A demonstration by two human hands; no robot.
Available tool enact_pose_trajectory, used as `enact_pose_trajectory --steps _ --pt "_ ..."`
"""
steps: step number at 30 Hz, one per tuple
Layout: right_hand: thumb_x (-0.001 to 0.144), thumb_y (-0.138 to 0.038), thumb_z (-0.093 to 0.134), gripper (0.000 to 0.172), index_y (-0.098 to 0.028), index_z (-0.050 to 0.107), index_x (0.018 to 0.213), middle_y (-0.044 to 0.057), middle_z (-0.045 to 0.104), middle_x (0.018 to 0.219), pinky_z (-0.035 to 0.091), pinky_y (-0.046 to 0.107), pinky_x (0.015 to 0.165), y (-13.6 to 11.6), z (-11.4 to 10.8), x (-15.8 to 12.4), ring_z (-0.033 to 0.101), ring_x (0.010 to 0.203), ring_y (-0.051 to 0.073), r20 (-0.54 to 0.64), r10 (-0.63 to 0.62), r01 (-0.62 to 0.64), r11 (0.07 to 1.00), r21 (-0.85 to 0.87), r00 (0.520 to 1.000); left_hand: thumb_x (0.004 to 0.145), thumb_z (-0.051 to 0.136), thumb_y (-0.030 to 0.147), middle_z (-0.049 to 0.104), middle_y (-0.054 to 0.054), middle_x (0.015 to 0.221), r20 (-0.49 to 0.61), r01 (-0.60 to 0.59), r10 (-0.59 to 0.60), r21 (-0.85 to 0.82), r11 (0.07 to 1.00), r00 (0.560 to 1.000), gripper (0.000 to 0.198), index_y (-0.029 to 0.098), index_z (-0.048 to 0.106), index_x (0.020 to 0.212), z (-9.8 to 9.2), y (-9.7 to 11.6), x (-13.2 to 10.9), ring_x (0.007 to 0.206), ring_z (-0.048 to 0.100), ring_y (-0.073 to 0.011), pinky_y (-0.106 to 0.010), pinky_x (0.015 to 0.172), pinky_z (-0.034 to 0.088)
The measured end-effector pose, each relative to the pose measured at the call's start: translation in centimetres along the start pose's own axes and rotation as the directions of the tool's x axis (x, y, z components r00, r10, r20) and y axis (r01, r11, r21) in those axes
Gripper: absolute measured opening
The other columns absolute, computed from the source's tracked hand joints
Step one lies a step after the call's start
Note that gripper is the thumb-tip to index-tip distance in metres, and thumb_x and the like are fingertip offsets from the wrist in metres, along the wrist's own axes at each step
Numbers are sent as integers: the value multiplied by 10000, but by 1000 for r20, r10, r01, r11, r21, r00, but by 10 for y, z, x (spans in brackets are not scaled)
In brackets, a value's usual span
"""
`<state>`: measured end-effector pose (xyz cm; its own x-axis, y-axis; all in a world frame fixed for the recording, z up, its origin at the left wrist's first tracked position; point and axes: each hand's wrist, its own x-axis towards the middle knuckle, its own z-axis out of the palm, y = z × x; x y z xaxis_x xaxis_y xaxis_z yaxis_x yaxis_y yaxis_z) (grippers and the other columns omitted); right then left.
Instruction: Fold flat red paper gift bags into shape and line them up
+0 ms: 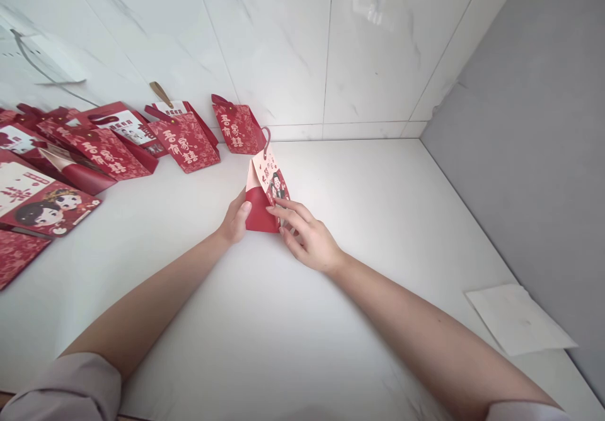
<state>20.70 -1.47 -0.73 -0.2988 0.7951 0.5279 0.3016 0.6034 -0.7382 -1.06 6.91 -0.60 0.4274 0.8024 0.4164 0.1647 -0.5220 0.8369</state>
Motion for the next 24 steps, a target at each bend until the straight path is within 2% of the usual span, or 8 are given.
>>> enact_pose_trajectory --steps 4,7,9,12,14,16,20,24 --pt "999 -333 490 352 -311 518 1349 119 589 1313 621 424 803 0 0 2 678 973 231 -266 53 -62 998 -26 963 968 496 514 713 -93 1187 -91 105 -100 47 993 991 438 201 600 1257 1 -1 1 1092 673 -270 -415 956 529" --pt "967 -406 550 478 -308 441 1422 132 494 1435 589 465 922 9 -2 6 605 1190 268 -341 168 -167 985 34 925 907 613 444 687 -88 1231 -166 104 -84 115 988 982 440 222 547 1281 1 -1 4 1109 664 -256 -410 964 524" --pt "937 -458 588 624 -325 348 1497 132 388 1551 538 504 1016 18 -2 8 518 1327 288 -331 287 -268 958 103 899 889 637 412 671 -80 1227 -225 100 -62 161 982 972 435 239 529 1274 1 0 5 1104 655 -237 -410 962 517" --pt "909 -518 608 727 -349 289 1540 110 291 1642 431 573 1118 28 -3 10 401 1443 316 -300 449 -401 892 210 841 904 624 390 667 -51 1044 -307 75 8 257 964 952 390 248 533 1255 1 3 4 977 649 -200 -376 900 515" --pt "895 -530 622 752 -340 292 1544 106 290 1652 381 586 1151 31 -3 10 372 1467 319 -282 489 -424 867 262 825 953 554 402 639 -35 919 -326 45 54 289 956 944 338 238 542 1249 2 6 1 868 629 -179 -353 854 509" --pt "886 -513 642 755 -321 311 1537 111 344 1628 378 566 1157 31 -3 10 407 1446 307 -258 474 -400 869 290 842 998 463 426 629 -32 877 -292 4 80 277 961 953 343 230 534 1271 2 10 -2 833 620 -176 -352 848 503" --pt "885 -449 662 666 -291 394 1474 105 492 1522 449 505 1103 30 -4 12 535 1327 267 -235 428 -343 880 328 873 980 489 480 674 -59 979 -154 -74 116 258 963 981 397 214 525 1272 2 13 -4 936 652 -200 -389 934 506" --pt "901 -425 635 387 -240 587 1236 84 672 1281 509 462 1020 28 -4 14 650 1143 247 -183 472 -390 850 353 862 909 625 480 691 -88 1149 -214 35 14 223 974 977 466 216 513 1277 3 11 1 1018 673 -217 -400 960 521"
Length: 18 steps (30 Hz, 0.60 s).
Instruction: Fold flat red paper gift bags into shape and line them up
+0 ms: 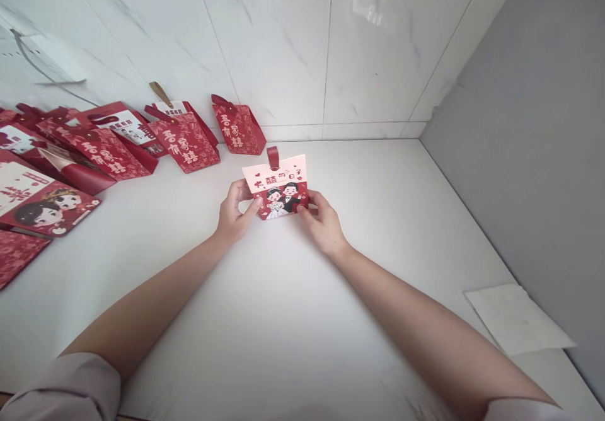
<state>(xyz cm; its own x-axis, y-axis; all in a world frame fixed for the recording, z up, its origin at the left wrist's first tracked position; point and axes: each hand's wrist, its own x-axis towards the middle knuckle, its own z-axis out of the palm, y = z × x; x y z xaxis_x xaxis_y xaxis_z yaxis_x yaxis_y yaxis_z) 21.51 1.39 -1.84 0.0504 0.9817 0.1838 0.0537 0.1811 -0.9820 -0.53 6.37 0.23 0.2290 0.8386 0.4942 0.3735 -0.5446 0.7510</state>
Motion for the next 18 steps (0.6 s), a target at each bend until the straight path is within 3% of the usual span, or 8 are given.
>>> enact_pose_trajectory --steps 3,6,10,12,14,16,18 --pt "906 -414 615 291 -241 632 1139 75 681 1231 533 444 985 -1 1 -1 678 1077 235 13 15 -15 1000 -15 1000 903 634 482 703 -70 1078 -45 88 -89 -34 996 995 508 229 485 1318 2 -4 3 959 688 -204 -372 898 543" --pt "893 -406 609 217 -250 661 1034 85 616 1308 542 423 973 1 1 -2 608 1204 251 -73 -39 33 996 -84 997 898 638 481 686 -33 940 -59 110 -113 -46 993 992 466 236 504 1271 2 -8 3 866 669 -175 -300 775 537" --pt "881 -415 622 201 -251 651 994 82 567 1405 531 426 968 5 0 -1 632 1150 242 -121 0 -6 999 -42 993 900 632 508 646 -12 808 -13 148 -150 -113 983 989 312 202 568 902 3 -9 3 727 611 -132 -243 657 491" --pt "885 -421 626 209 -245 638 997 74 639 1319 529 414 944 4 0 0 675 1027 216 -99 37 -33 999 39 994 908 611 538 612 -1 713 22 176 -175 -175 969 984 374 192 537 787 2 -7 4 633 573 -117 -240 609 478" --pt "888 -418 626 206 -234 635 980 55 721 1111 529 389 897 2 1 -1 686 918 199 -75 64 -58 995 83 995 913 598 556 586 10 652 23 187 -187 -216 958 982 403 189 531 761 2 -5 5 573 542 -107 -235 575 460" --pt "889 -414 625 203 -225 645 959 35 734 957 526 365 848 -2 1 -1 678 843 188 -64 78 -72 994 87 995 914 596 563 572 15 627 5 182 -186 -229 956 982 416 188 527 749 1 -3 5 547 523 -98 -227 550 436" --pt "891 -408 618 197 -220 653 938 30 731 926 519 351 819 -4 0 -2 669 814 181 -67 76 -70 994 86 995 916 592 567 564 18 615 -7 174 -181 -239 955 983 423 188 518 742 0 -2 5 525 504 -91 -221 521 412"
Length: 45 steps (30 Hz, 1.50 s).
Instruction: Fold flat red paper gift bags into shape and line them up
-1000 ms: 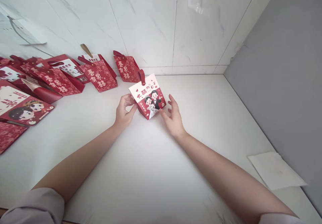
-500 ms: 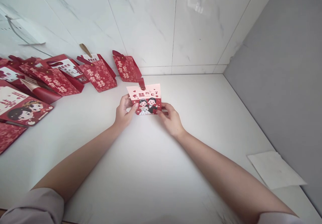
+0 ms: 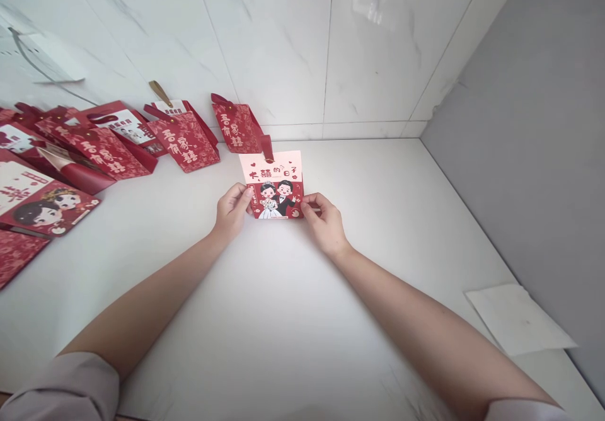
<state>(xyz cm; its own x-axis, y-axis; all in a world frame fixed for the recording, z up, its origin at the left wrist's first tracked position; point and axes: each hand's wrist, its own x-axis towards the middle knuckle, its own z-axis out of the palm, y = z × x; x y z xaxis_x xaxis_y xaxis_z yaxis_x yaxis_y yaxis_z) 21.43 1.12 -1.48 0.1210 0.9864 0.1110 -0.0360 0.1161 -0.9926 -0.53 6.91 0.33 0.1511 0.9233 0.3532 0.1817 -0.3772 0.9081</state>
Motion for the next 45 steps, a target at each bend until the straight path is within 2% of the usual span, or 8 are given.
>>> enact_pose_trajectory --steps 7,15,40,45 --pt "900 -408 610 196 -217 654 912 29 714 917 496 348 803 1 -1 1 647 794 177 0 -9 9 1000 14 1000 927 587 554 524 31 582 15 -3 4 -13 1000 1000 410 193 512 746 -2 -1 -3 473 442 -80 -218 461 353" --pt "912 -411 599 200 -222 663 925 28 706 936 482 343 813 5 -2 2 628 828 179 -1 -8 8 1000 -10 1000 932 569 569 506 37 532 45 35 -35 -4 999 998 437 196 497 717 -3 0 -2 438 444 -84 -219 428 343" --pt "906 -454 597 235 -222 635 912 23 700 922 481 328 813 3 -2 1 622 822 175 22 -4 5 998 -60 1000 932 556 590 487 48 494 32 62 -63 29 998 997 461 200 479 699 -4 0 -1 425 467 -85 -229 466 373" --pt "904 -469 598 251 -221 636 914 27 703 920 483 331 808 3 -2 1 622 821 179 26 -4 6 997 -71 1000 944 543 576 484 59 477 6 53 -53 61 997 999 424 207 493 743 -3 -1 -1 422 472 -90 -225 484 386"
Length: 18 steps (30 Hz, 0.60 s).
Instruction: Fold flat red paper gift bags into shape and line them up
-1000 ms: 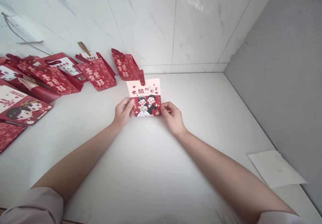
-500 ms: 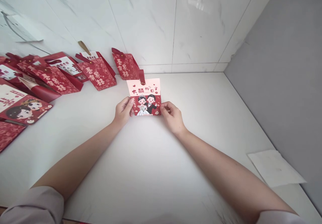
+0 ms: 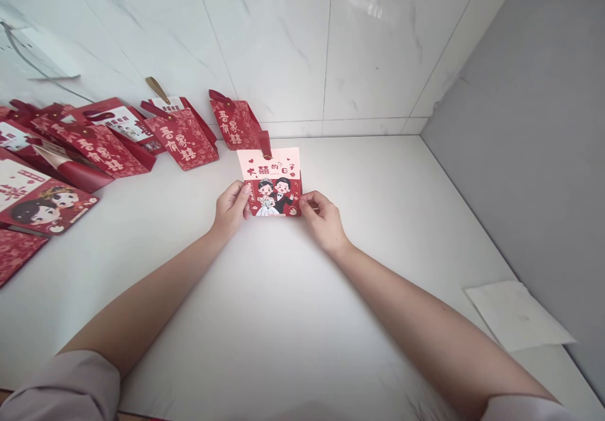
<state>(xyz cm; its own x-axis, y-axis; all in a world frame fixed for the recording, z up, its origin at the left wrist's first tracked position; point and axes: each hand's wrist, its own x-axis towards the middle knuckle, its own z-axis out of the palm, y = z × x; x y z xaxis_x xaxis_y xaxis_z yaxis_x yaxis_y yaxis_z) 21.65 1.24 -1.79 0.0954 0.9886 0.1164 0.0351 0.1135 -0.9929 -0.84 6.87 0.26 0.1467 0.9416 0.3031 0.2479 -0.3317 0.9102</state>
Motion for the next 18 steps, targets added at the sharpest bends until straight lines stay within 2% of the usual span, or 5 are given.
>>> enact_pose_trajectory --steps 5,7,10,12,18 --pt "916 -452 591 234 -223 633 929 35 702 960 484 339 826 3 1 0 622 842 179 17 -10 10 1000 8 1000 952 546 544 479 72 483 -32 -23 23 -14 1000 999 347 216 537 838 0 -3 0 416 456 -89 -221 486 386" --pt "911 -450 601 243 -232 616 1018 37 696 1008 494 341 830 6 1 0 629 863 178 5 -20 19 999 27 1000 951 554 532 482 72 493 -47 -28 27 -18 999 999 331 216 546 853 1 -4 1 416 448 -87 -221 487 390" --pt "902 -449 617 443 -257 512 1288 37 684 1048 510 353 837 10 0 2 643 897 185 -27 -14 16 999 40 1000 955 558 512 481 70 504 -58 -40 39 -11 999 998 310 214 555 868 1 -4 1 421 443 -85 -221 482 387" --pt "907 -443 610 551 -258 447 1399 38 685 1041 515 372 868 12 -1 3 654 923 195 -4 -14 14 999 28 1000 954 562 506 481 69 511 -61 -45 44 -10 999 997 303 212 562 880 2 -3 1 417 441 -84 -222 468 375" --pt "912 -393 584 528 -254 477 1410 11 694 919 515 406 907 9 -1 2 674 883 202 74 -21 23 999 -30 997 926 599 526 492 70 528 -86 -17 9 -90 996 996 323 212 558 867 2 -4 3 390 438 -74 -214 417 349"
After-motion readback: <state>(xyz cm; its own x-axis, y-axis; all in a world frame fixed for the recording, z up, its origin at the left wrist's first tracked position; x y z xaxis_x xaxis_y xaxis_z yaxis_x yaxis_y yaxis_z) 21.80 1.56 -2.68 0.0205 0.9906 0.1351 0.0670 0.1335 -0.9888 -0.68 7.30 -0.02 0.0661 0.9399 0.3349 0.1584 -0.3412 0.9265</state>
